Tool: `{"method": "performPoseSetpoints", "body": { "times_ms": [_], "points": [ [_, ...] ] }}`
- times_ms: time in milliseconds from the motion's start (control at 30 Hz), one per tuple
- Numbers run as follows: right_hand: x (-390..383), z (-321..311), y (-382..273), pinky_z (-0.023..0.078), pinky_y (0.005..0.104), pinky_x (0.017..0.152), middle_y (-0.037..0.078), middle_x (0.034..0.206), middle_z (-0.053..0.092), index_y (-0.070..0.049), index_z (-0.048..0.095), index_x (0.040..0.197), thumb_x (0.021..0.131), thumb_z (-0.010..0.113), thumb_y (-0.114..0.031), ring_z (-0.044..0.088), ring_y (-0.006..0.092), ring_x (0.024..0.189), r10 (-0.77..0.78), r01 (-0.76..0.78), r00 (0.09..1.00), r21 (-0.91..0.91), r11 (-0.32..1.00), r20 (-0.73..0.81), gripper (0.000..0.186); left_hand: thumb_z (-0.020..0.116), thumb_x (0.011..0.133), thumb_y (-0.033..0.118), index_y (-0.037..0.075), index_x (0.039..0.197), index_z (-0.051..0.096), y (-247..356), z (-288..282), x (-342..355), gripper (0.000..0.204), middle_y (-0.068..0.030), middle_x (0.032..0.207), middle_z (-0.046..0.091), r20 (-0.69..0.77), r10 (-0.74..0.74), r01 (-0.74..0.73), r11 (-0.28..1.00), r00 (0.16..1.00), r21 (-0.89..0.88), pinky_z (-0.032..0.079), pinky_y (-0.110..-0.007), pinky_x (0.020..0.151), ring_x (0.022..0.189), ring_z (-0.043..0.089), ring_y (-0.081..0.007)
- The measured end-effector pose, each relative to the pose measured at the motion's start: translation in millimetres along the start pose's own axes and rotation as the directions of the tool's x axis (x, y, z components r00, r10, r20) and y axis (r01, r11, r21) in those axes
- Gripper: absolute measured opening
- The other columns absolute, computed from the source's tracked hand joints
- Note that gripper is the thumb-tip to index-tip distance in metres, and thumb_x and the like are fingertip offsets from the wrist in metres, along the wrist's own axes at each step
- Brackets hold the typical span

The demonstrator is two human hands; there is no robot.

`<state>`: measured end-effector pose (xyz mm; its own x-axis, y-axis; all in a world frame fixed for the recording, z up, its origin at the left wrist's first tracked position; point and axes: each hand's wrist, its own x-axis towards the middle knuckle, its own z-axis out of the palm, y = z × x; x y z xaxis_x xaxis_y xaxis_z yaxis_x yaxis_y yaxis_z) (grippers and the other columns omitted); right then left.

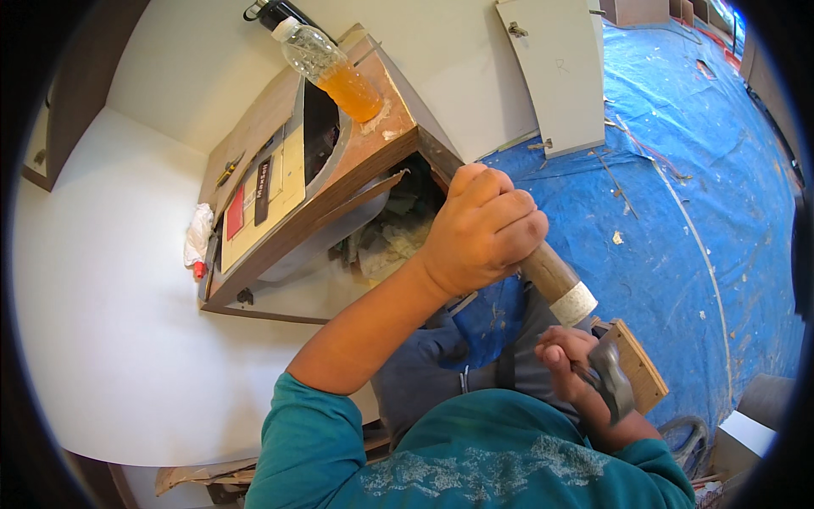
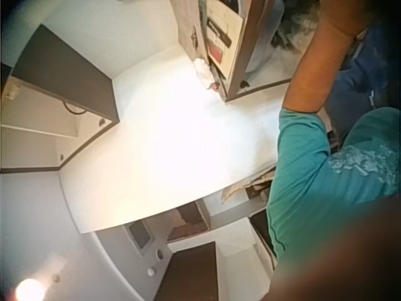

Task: The person uses a hammer and a metal pry bar to remove a damaged section of a wooden cabinet. They repeatedly strike the pry bar to loosen the wood and then pull away broken pieces by hand.

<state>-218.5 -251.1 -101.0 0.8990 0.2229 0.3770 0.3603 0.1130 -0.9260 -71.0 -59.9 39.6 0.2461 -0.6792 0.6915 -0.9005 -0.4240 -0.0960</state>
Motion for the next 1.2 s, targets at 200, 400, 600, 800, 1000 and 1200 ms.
{"method": "performPoseSetpoints", "body": {
  "times_ms": [200, 400, 600, 800, 1000, 1200],
  "points": [
    [-3, -1, 4, 0.050, 0.0337, 0.058, 0.013, 0.082, 0.068, -0.001, 0.062, 0.088, 0.110, 0.052, -0.036, 0.060, 0.0195, 0.060, -0.021, 0.021, 1.000, -0.016, 1.000, -0.003, 0.042, 0.078, 0.068, 0.019, 0.011, 0.095, 0.069, 1, 2, -1, 0.029, -0.0032, 0.093, 0.064, -0.015, 0.016, -0.016, 1.000, 1.000, 0.005, 0.044, -0.042, 0.081, 0.085, 0.061, -0.0270],
    [-20, -23, -1, 0.043, 0.0281, 0.053, 0.006, 0.071, 0.062, -0.001, 0.064, 0.084, 0.108, 0.057, -0.037, 0.052, 0.0112, 0.056, 0.014, -0.032, 0.980, -0.083, 0.996, -0.201, 0.044, 0.078, 0.068, 0.019, 0.011, 0.095, 0.068, 4, 0, -1, 0.029, -0.0028, 0.091, 0.064, 0.017, 0.002, -0.002, 1.000, 1.000, 0.016, 0.045, -0.043, 0.081, 0.086, 0.060, -0.0267],
    [-100, -96, 37, 0.037, 0.0267, 0.058, -0.004, 0.069, 0.053, -0.009, 0.059, 0.081, 0.102, 0.066, -0.031, 0.048, 0.0087, 0.062, 0.568, -0.659, 0.702, -0.089, 0.747, -0.430, 0.031, 0.076, 0.069, 0.020, 0.011, 0.097, 0.067, 63, 12, -15, 0.031, -0.0023, 0.092, 0.065, 0.099, 0.022, 0.000, 0.977, 0.995, -0.211, 0.048, -0.045, 0.084, 0.089, 0.061, -0.0263],
    [-203, -116, 35, 0.044, 0.0316, 0.055, 0.002, 0.066, 0.056, -0.006, 0.062, 0.083, 0.095, 0.075, -0.031, 0.055, 0.0114, 0.061, 0.908, -0.934, 0.216, 0.196, 0.300, -0.359, 0.030, 0.077, 0.075, 0.015, 0.011, 0.099, 0.069, 121, 49, -74, 0.026, -0.0041, 0.092, 0.066, 0.139, -0.238, 0.272, 0.902, 0.961, -0.334, 0.048, -0.046, 0.085, 0.089, 0.063, -0.0279],
    [-266, -110, 74, 0.049, 0.0392, 0.061, 0.007, 0.069, 0.063, -0.001, 0.066, 0.081, 0.091, 0.076, -0.038, 0.060, 0.0185, 0.066, 0.857, -0.956, 0.200, 0.096, 0.276, -0.474, 0.040, 0.078, 0.074, -0.002, 0.009, 0.095, 0.066, 142, 51, -127, 0.027, -0.0069, 0.084, 0.062, 0.051, -0.510, 0.501, 0.816, 0.859, -0.289, 0.047, -0.043, 0.079, 0.081, 0.060, -0.0299],
    [-308, -100, 115, 0.053, 0.0525, 0.072, 0.025, 0.085, 0.072, 0.001, 0.073, 0.092, 0.094, 0.067, -0.047, 0.069, 0.0426, 0.079, 0.734, -0.920, 0.380, -0.309, 0.240, -0.562, 0.048, 0.077, 0.081, -0.005, 0.009, 0.102, 0.060, 142, 42, -138, 0.031, -0.0093, 0.084, 0.061, 0.078, -0.410, 0.417, 0.890, 0.909, -0.186, 0.049, -0.045, 0.077, 0.081, 0.060, -0.0321]
  ]
}}
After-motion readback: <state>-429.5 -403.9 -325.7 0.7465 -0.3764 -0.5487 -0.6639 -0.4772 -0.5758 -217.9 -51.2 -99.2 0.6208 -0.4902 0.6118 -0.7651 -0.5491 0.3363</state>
